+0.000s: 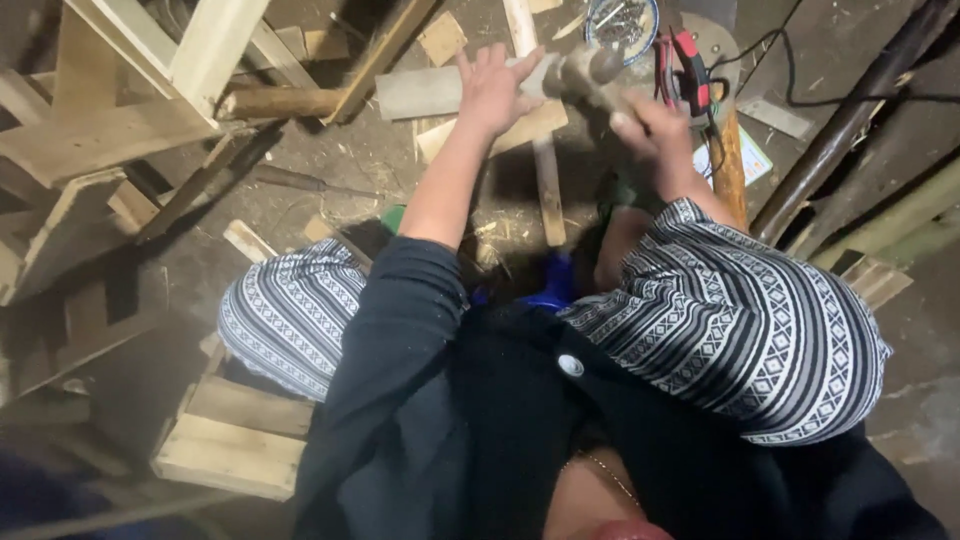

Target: The person hammers nails into a small wooden plank using a hammer and pliers. They repeatedly position the plank, hammer the nails, and use pliers to adjust or remove nails from the wood.

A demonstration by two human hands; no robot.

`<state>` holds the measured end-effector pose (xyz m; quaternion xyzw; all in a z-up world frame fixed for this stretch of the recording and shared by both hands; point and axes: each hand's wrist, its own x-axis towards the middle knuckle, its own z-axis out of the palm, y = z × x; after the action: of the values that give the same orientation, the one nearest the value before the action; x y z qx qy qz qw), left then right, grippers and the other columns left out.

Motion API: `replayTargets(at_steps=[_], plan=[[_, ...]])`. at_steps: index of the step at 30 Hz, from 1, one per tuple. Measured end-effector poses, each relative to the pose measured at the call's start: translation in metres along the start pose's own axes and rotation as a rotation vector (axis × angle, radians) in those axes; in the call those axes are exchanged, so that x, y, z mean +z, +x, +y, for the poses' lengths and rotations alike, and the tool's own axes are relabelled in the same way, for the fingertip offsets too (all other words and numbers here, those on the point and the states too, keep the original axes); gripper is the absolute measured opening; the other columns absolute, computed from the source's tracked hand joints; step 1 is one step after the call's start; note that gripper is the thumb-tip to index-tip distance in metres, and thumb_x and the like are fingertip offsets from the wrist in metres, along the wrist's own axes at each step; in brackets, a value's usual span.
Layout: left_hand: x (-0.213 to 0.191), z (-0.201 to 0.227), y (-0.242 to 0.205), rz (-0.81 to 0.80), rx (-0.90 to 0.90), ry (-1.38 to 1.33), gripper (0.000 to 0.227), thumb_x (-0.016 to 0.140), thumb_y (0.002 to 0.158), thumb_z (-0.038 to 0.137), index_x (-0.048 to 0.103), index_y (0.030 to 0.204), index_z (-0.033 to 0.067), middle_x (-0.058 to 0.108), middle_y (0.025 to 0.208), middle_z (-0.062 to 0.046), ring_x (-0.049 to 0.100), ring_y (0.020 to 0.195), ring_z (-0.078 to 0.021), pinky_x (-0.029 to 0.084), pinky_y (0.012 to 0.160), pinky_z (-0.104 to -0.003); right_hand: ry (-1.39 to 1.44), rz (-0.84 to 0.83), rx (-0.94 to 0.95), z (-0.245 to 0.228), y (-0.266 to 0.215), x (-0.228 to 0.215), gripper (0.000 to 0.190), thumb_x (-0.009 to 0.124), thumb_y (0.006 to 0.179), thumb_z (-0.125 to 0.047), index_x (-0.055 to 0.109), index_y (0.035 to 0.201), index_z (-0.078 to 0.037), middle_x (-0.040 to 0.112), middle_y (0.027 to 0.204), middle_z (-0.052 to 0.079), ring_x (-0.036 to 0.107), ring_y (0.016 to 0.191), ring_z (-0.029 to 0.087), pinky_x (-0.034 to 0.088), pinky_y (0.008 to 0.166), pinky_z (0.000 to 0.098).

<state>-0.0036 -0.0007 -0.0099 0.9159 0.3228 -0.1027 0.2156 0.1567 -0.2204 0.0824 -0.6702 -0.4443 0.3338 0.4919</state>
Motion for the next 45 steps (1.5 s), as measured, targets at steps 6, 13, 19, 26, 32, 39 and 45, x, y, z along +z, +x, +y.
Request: replayTargets(at_steps=[6,13,19,26,32,39,45], plan=[[-0.003,-0.001,-0.001,0.043,0.016,-0.051,0.072,0.083,0.080,0.046,0.056,0.145,0.0335,0.055,0.117,-0.012,0.050,0.115,-0.0325,0.003,0.117,-0.066,-0.010,0.101,-0.073,-0.006,0.004,-0.001,0.033,0.058,0.101,0.004,0.061,0.133,0.011,0.064,0.104,0.013,0.052,0.086,0.020,0.043,0.080,0.0298],[-0.001,-0.003,-0.001,0.078,0.013,-0.034,0.069,0.080,0.079,0.034,0.056,0.144,0.0337,0.055,0.120,-0.012,0.050,0.115,-0.0333,0.003,0.117,-0.066,-0.349,-0.029,0.004,0.089,-0.004,0.026,0.032,0.065,0.101,-0.023,0.071,0.125,-0.003,0.075,0.098,0.013,0.067,0.074,0.026,0.052,0.064,0.0343],[0.006,-0.008,0.002,0.030,0.036,0.017,0.082,0.086,0.077,0.047,0.049,0.149,0.0333,0.055,0.122,-0.014,0.051,0.118,-0.0337,0.006,0.119,-0.066,-0.086,0.122,0.236,0.024,-0.029,0.004,0.041,0.062,0.100,-0.022,0.065,0.135,0.000,0.072,0.113,0.016,0.064,0.096,0.027,0.049,0.087,0.0398],[0.019,-0.025,-0.003,0.140,0.154,0.047,0.082,0.083,0.079,0.045,0.047,0.151,0.0274,0.052,0.114,-0.012,0.047,0.100,-0.0308,0.036,0.096,-0.044,-0.826,0.266,0.069,0.108,-0.080,0.015,0.045,0.079,0.086,-0.017,0.071,0.130,-0.018,0.068,0.087,0.009,0.062,0.071,0.029,0.050,0.062,0.0407],[0.000,-0.020,-0.007,0.244,0.125,-0.130,0.088,0.079,0.080,0.054,0.040,0.155,0.0287,0.051,0.096,-0.004,0.049,0.083,-0.0206,0.045,0.077,-0.032,-1.021,0.104,0.076,0.091,-0.083,0.033,0.035,0.074,0.089,-0.022,0.068,0.124,-0.019,0.056,0.086,0.006,0.058,0.077,0.025,0.050,0.074,0.0385],[-0.095,0.016,-0.035,0.083,0.087,-0.727,0.080,0.082,0.078,0.034,0.047,0.150,0.0281,0.070,0.129,-0.012,0.071,0.110,-0.0257,0.060,0.094,-0.038,-1.012,0.047,0.087,0.099,-0.076,0.029,0.040,0.074,0.087,-0.030,0.066,0.122,-0.013,0.063,0.094,0.013,0.062,0.080,0.031,0.051,0.080,0.0416],[-0.127,0.018,-0.070,-0.037,0.270,-0.796,0.078,0.077,0.080,0.042,0.047,0.149,0.0238,0.059,0.149,-0.009,0.068,0.125,-0.0292,0.058,0.104,-0.046,-0.978,-0.124,0.293,0.118,-0.065,0.028,0.047,0.063,0.094,-0.038,0.060,0.136,-0.017,0.062,0.111,0.020,0.062,0.099,0.041,0.049,0.089,0.0496]])
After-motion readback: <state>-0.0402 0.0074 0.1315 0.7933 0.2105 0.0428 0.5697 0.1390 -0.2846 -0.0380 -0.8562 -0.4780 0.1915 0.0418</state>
